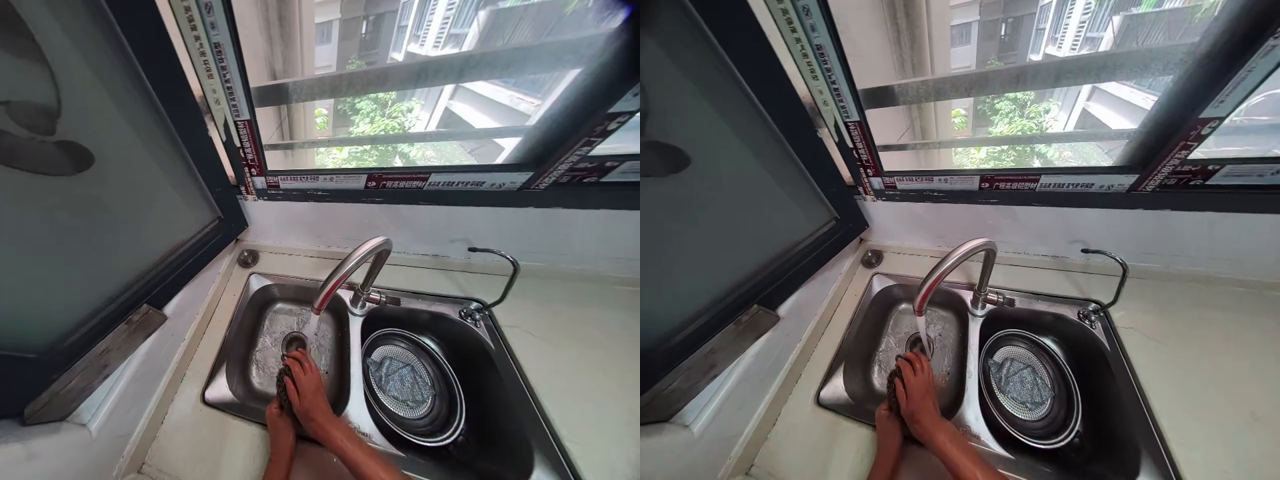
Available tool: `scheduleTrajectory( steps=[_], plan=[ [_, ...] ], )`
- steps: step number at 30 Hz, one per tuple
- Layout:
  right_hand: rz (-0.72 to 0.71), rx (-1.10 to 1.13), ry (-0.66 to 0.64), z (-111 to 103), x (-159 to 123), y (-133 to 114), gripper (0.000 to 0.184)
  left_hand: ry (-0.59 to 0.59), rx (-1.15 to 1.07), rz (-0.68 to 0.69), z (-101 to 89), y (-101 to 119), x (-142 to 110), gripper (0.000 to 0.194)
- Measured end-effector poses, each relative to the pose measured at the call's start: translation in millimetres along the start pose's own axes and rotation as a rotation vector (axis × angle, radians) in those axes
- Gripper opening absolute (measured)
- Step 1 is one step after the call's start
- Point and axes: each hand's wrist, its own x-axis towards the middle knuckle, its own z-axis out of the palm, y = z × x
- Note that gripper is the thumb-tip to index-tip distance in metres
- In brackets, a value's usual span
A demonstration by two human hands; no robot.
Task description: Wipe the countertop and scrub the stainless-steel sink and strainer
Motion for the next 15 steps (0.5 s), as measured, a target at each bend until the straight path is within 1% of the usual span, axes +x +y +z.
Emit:
scheduleTrajectory(
  steps=[1, 3, 5, 7, 9, 11, 13, 15],
  plan=[
    [0.034, 0.002, -0.007, 7, 6, 2, 0.029, -0.017, 0.018, 0.0, 1.4, -1, -2, 0.061],
    [0.165, 0.023, -0.033, 14, 24, 15, 0.027, -0.054, 0.042, 0.002, 3.2, 0, -6, 0.058],
    [0.302, 0.032, -0.064, 12, 45, 34, 0.025, -0.093, 0.049, 0.003, 4.3, 1, -8, 0.059],
    [0.384, 0.034, -0.081, 5, 65, 55, 0.02, -0.114, 0.039, -0.002, 5.3, 3, -8, 0.065],
    [0.428, 0.041, -0.083, -4, 79, 72, 0.019, -0.098, 0.018, -0.017, 7.0, 4, -6, 0.07],
    [0.464, 0.05, -0.067, -15, 89, 84, 0.021, -0.069, -0.008, -0.04, 9.5, 4, -4, 0.074],
    [0.468, 0.067, -0.039, -26, 94, 87, 0.021, -0.058, -0.042, -0.058, 12.6, 4, -1, 0.076],
    [0.44, 0.099, -0.017, -38, 94, 85, 0.024, -0.059, -0.083, -0.065, 15.6, 4, 1, 0.075]
  ],
)
